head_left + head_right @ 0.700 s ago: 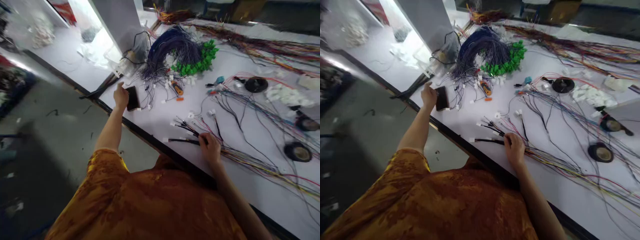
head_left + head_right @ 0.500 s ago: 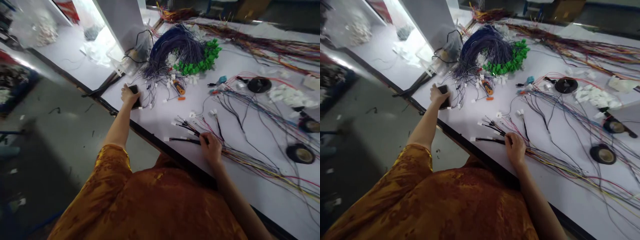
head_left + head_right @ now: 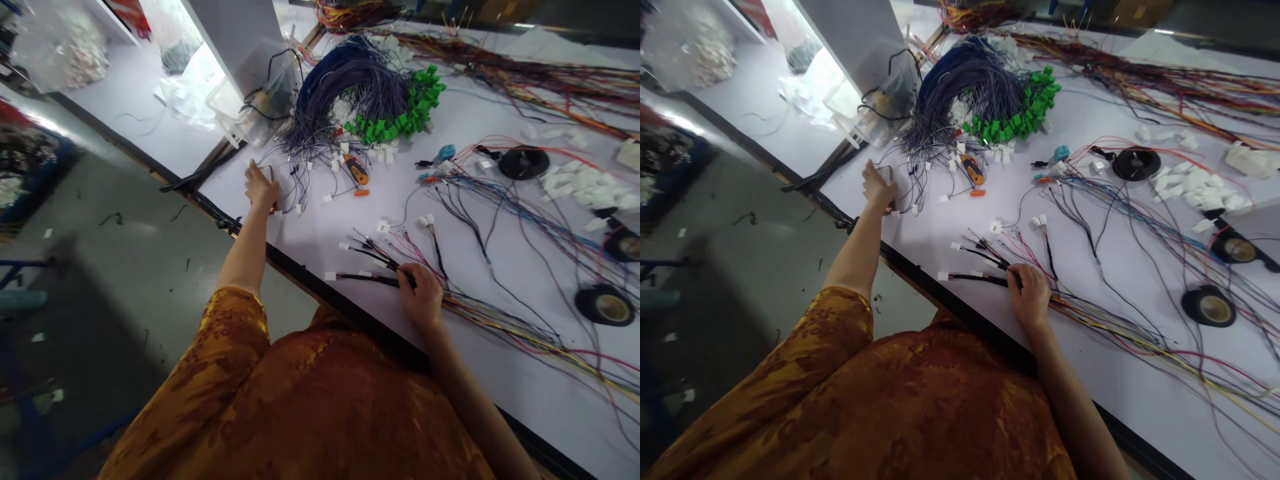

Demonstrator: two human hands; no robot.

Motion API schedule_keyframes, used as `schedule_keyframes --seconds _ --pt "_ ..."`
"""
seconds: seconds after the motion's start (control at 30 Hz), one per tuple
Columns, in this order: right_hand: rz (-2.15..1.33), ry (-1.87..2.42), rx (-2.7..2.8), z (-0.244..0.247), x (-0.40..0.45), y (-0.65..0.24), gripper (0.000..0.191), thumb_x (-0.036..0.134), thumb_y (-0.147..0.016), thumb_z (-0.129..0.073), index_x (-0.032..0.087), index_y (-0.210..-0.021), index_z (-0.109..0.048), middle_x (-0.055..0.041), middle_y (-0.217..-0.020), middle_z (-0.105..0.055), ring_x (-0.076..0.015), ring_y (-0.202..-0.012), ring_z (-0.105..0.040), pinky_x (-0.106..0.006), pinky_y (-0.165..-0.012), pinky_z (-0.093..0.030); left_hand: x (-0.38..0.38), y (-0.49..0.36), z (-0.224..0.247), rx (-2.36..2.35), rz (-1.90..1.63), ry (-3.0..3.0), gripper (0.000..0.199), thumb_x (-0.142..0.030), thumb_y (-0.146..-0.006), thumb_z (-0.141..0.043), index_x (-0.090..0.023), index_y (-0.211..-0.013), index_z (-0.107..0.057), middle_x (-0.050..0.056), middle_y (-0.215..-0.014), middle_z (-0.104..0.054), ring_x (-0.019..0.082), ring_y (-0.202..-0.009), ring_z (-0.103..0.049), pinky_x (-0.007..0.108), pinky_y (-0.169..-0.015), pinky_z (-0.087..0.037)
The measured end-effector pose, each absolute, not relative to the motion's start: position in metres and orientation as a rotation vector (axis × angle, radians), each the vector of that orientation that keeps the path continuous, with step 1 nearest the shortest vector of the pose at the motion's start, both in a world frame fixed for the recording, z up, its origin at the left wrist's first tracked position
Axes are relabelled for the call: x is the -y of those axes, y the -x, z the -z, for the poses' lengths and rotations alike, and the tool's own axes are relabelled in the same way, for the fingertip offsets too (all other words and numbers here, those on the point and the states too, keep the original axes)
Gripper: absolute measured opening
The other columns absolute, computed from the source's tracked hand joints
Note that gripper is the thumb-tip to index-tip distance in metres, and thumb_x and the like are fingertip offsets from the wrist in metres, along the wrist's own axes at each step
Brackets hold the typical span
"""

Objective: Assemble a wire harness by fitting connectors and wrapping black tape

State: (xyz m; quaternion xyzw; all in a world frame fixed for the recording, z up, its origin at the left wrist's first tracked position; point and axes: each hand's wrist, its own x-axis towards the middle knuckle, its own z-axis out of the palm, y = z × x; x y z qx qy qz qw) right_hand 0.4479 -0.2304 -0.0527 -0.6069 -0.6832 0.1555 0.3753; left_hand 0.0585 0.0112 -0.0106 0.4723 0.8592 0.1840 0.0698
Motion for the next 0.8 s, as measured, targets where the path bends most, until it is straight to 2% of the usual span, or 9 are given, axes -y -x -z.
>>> schedule_keyframes --seconds 0.07,0.17,0.33,0.43,0.5,0.57,0.6,0.7,0.8 --pt "-0.400 1.558 1.755 0.052 0.230 -0.448 0.010 0.024 -0.094 -0.058 0.021 -0.089 -0.066 -0.0038 -0.084 -0.072 -0.0220 -0.080 -0.068 -0.034 -0.075 -0.049 -0.011 -0.050 0.012 -2.540 -0.563 -1.478 0.093 -0.019 -0.080 -0.069 -0.020 -0.161 -0.023 0.019 -0.164 -0.033 0.043 -0.151 -0.029 0.069 -0.119 -0.025" --pt "-0.407 1.561 1.760 0.051 0.230 -0.448 0.010 0.024 -0.094 -0.058 0.021 -0.090 -0.066 -0.0039 -0.084 -0.072 -0.0222 -0.080 -0.068 -0.035 -0.075 -0.049 -0.012 -0.035 0.015 -2.428 -0.601 -1.635 0.088 -0.010 -0.081 -0.057 -0.022 -0.161 -0.024 0.014 -0.165 -0.036 0.036 -0.157 -0.019 0.068 -0.124 -0.016" --pt "-0.404 1.582 1.749 0.052 0.230 -0.448 0.007 0.023 -0.093 -0.059 0.021 -0.090 -0.065 -0.0034 -0.085 -0.073 -0.0219 -0.080 -0.068 -0.034 -0.075 -0.049 -0.016 -0.019 0.018 -2.226 -0.539 -1.855 0.089 0.000 -0.076 -0.044 -0.023 -0.161 -0.026 0.010 -0.158 -0.048 0.030 -0.156 -0.027 0.069 -0.123 -0.014" --pt "-0.405 1.584 1.752 0.051 0.231 -0.449 0.007 0.024 -0.093 -0.059 0.021 -0.091 -0.065 -0.0032 -0.085 -0.072 -0.0213 -0.080 -0.068 -0.033 -0.074 -0.049 -0.011 -0.013 0.017 -2.227 -0.517 -1.937 0.085 0.002 -0.076 -0.041 -0.021 -0.158 -0.034 0.011 -0.146 -0.061 0.028 -0.149 -0.041 0.066 -0.125 -0.011" --pt "-0.409 1.576 1.760 0.051 0.231 -0.449 0.008 0.024 -0.094 -0.058 0.021 -0.091 -0.065 -0.0033 -0.085 -0.072 -0.0212 -0.080 -0.068 -0.033 -0.074 -0.049 -0.005 -0.007 0.015 -2.248 -0.610 -1.973 0.079 0.002 -0.076 -0.041 -0.018 -0.152 -0.042 0.009 -0.124 -0.074 0.025 -0.137 -0.055 0.058 -0.127 -0.016" --pt "-0.407 1.567 1.766 0.051 0.231 -0.449 0.009 0.025 -0.095 -0.058 0.021 -0.092 -0.065 -0.0035 -0.086 -0.072 -0.0214 -0.081 -0.067 -0.033 -0.075 -0.049 0.002 0.000 0.014 -2.287 -0.781 -1.924 0.071 0.001 -0.077 -0.042 -0.017 -0.146 -0.049 0.006 -0.105 -0.078 0.023 -0.121 -0.066 0.050 -0.124 -0.028" --pt "-0.403 1.563 1.766 0.051 0.231 -0.449 0.009 0.025 -0.095 -0.057 0.021 -0.091 -0.065 -0.0036 -0.085 -0.072 -0.0214 -0.081 -0.067 -0.033 -0.075 -0.049 0.006 0.004 0.013 -2.313 -0.872 -1.869 0.068 0.001 -0.077 -0.043 -0.017 -0.143 -0.051 0.006 -0.102 -0.078 0.022 -0.114 -0.068 0.046 -0.121 -0.035" --pt "-0.390 1.553 1.760 0.051 0.230 -0.449 0.009 0.025 -0.095 -0.058 0.021 -0.091 -0.065 -0.0035 -0.085 -0.072 -0.0213 -0.081 -0.067 -0.033 -0.076 -0.049 0.012 0.012 0.011 -2.382 -1.028 -1.710 0.063 0.000 -0.077 -0.046 -0.015 -0.138 -0.052 0.010 -0.113 -0.075 0.022 -0.109 -0.069 0.039 -0.109 -0.048" --pt "-0.389 1.568 1.756 0.051 0.230 -0.448 0.010 0.026 -0.094 -0.058 0.021 -0.091 -0.065 -0.0037 -0.085 -0.072 -0.0216 -0.081 -0.067 -0.034 -0.076 -0.049 0.015 0.013 0.011 -2.410 -0.986 -1.623 0.063 -0.001 -0.078 -0.049 -0.014 -0.139 -0.049 0.015 -0.129 -0.068 0.025 -0.116 -0.065 0.041 -0.107 -0.050"
